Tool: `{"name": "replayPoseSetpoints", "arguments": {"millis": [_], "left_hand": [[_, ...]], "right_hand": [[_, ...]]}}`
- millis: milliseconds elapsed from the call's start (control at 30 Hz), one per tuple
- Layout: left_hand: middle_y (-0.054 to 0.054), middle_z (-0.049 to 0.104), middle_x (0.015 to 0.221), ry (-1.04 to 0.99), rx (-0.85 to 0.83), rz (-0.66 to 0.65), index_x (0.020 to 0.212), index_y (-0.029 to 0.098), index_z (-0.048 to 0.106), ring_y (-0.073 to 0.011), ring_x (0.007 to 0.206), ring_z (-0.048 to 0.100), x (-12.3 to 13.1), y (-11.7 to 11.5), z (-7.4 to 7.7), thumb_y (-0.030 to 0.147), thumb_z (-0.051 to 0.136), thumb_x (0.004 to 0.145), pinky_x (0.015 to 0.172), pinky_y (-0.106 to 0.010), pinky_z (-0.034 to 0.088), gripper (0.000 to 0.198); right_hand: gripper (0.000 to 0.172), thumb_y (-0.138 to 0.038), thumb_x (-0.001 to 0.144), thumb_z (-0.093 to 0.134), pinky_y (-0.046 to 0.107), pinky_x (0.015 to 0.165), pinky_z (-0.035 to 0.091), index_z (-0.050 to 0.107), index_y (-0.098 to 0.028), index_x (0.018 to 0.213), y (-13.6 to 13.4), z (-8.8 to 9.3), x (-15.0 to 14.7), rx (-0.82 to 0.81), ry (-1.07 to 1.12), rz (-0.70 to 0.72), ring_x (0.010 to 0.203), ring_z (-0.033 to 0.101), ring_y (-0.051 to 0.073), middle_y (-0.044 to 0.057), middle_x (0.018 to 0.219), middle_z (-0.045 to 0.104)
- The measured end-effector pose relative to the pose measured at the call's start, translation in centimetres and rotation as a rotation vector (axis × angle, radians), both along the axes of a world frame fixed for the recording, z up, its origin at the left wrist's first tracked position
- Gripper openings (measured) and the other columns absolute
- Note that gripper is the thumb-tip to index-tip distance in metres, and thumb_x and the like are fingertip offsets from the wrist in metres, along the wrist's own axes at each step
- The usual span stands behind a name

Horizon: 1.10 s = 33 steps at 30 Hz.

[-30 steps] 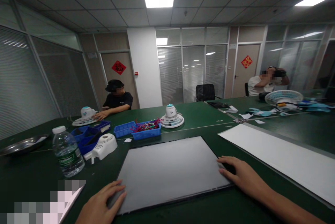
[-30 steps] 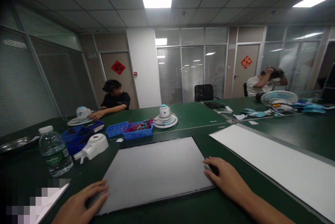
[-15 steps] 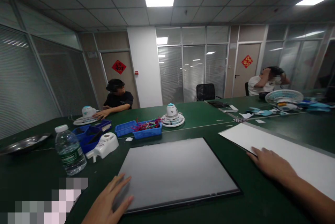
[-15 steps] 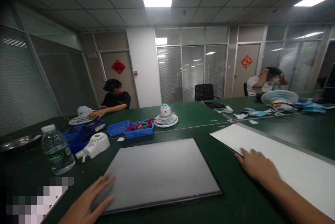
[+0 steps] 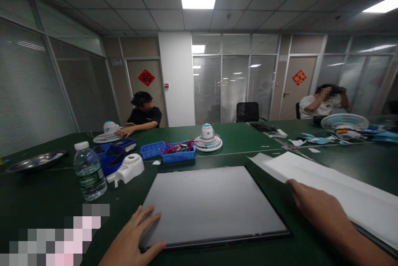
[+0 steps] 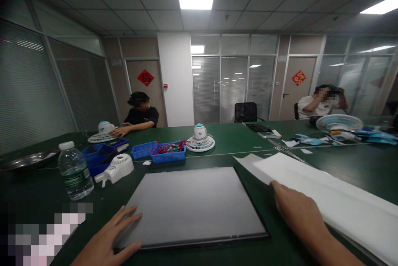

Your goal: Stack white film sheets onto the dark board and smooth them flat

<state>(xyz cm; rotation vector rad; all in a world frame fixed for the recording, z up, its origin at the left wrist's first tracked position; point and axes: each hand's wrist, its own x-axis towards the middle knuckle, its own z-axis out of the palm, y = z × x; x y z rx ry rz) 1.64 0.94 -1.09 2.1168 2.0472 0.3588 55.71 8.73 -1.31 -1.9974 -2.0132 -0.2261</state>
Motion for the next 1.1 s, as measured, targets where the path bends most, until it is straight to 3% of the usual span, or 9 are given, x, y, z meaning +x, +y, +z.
{"name": "replayPoseSetpoints", "arguments": {"millis": [133,233,333,433,600,700,867,1000,1100], "left_hand": [[-0.002,0.041,0.161,-0.009,-0.007,-0.001,0.143,0.03,0.058,-0.0358,0.152,0.026,-0.3,0.1,-0.3,0.059,0.059,0.086,0.121,-0.059,0.028,0.063],[-0.002,0.044,0.16,-0.044,0.008,-0.011,0.141,0.031,0.06,-0.0362,0.152,0.027,-0.4,0.1,-0.4,0.06,0.053,0.09,0.12,-0.061,0.028,0.059],[-0.002,0.048,0.157,-0.099,0.04,-0.024,0.138,0.032,0.063,-0.0362,0.15,0.031,-0.6,0.3,-0.8,0.06,0.045,0.094,0.12,-0.062,0.028,0.055],[-0.001,0.047,0.158,-0.122,0.034,-0.028,0.139,0.031,0.062,-0.0351,0.151,0.028,-0.9,0.6,-1.4,0.06,0.041,0.096,0.121,-0.061,0.025,0.056],[0.001,0.044,0.16,-0.104,0.025,-0.037,0.141,0.032,0.06,-0.0327,0.154,0.022,-1.4,1.1,-2.6,0.061,0.039,0.098,0.123,-0.059,0.021,0.056],[0.002,0.043,0.16,-0.119,0.047,-0.044,0.142,0.033,0.058,-0.0315,0.153,0.023,-1.6,1.4,-3.1,0.061,0.038,0.098,0.123,-0.058,0.023,0.055],[-0.001,0.045,0.159,-0.109,0.102,-0.046,0.144,0.03,0.056,-0.0327,0.151,0.027,-1.6,1.8,-3.4,0.059,0.039,0.098,0.121,-0.059,0.026,0.057],[-0.002,0.042,0.161,-0.084,0.101,-0.047,0.147,0.029,0.053,-0.0319,0.151,0.027,-1.3,1.7,-3.3,0.058,0.038,0.098,0.121,-0.058,0.026,0.059],[-0.002,0.041,0.161,-0.079,0.118,-0.037,0.148,0.029,0.052,-0.0315,0.151,0.03,-1.3,1.7,-3.4,0.058,0.039,0.098,0.12,-0.057,0.027,0.059]], "right_hand": [[0.046,-0.021,0.09,0.045,0.048,0.096,0.058,0.069,-0.033,0.127,-3.2,0.5,-7.3,-0.057,-0.04,0.329,0.113,0.07,0.032,0.006,0.129,0.072],[0.041,-0.035,0.097,0.047,0.049,0.108,0.052,0.067,-0.034,0.133,-5.3,1.1,-11.4,-0.206,0.012,0.561,0.126,0.062,0.031,0.003,0.137,0.066],[0.049,-0.052,0.098,0.049,0.047,0.114,0.046,0.057,-0.035,0.144,-5.9,1.5,-12.5,-0.251,0.105,0.7,0.137,0.051,0.029,0.001,0.15,0.051],[0.054,-0.055,0.097,0.05,0.049,0.117,0.041,0.053,-0.032,0.147,-5.2,1.1,-11.0,-0.144,0.167,0.64,0.14,0.048,0.03,0.002,0.153,0.047],[0.051,-0.056,0.098,0.042,0.059,0.107,0.049,0.075,-0.026,0.122,-3.5,0.9,-7.8,-0.029,0.108,0.351,0.117,0.067,0.035,0.01,0.124,0.074],[0.051,-0.056,0.101,0.038,0.056,0.111,0.047,0.071,-0.028,0.129,-3.4,1.1,-7.4,-0.14,0.122,0.43,0.123,0.063,0.032,0.007,0.133,0.07],[0.063,-0.058,0.1,0.044,0.058,0.124,0.025,0.035,-0.033,0.157,-3.8,1.3,-8.1,-0.192,0.142,0.588,0.149,0.033,0.031,0.001,0.162,0.038],[0.055,-0.061,0.099,0.042,0.062,0.12,0.031,0.058,-0.033,0.143,-4.0,1.7,-8.0,-0.151,0.102,0.473,0.14,0.048,0.034,0.005,0.149,0.057],[0.052,-0.062,0.098,0.043,0.059,0.117,0.038,0.064,-0.034,0.137,-3.9,1.9,-7.5,-0.209,0.09,0.482,0.136,0.052,0.033,0.005,0.146,0.06]]}}
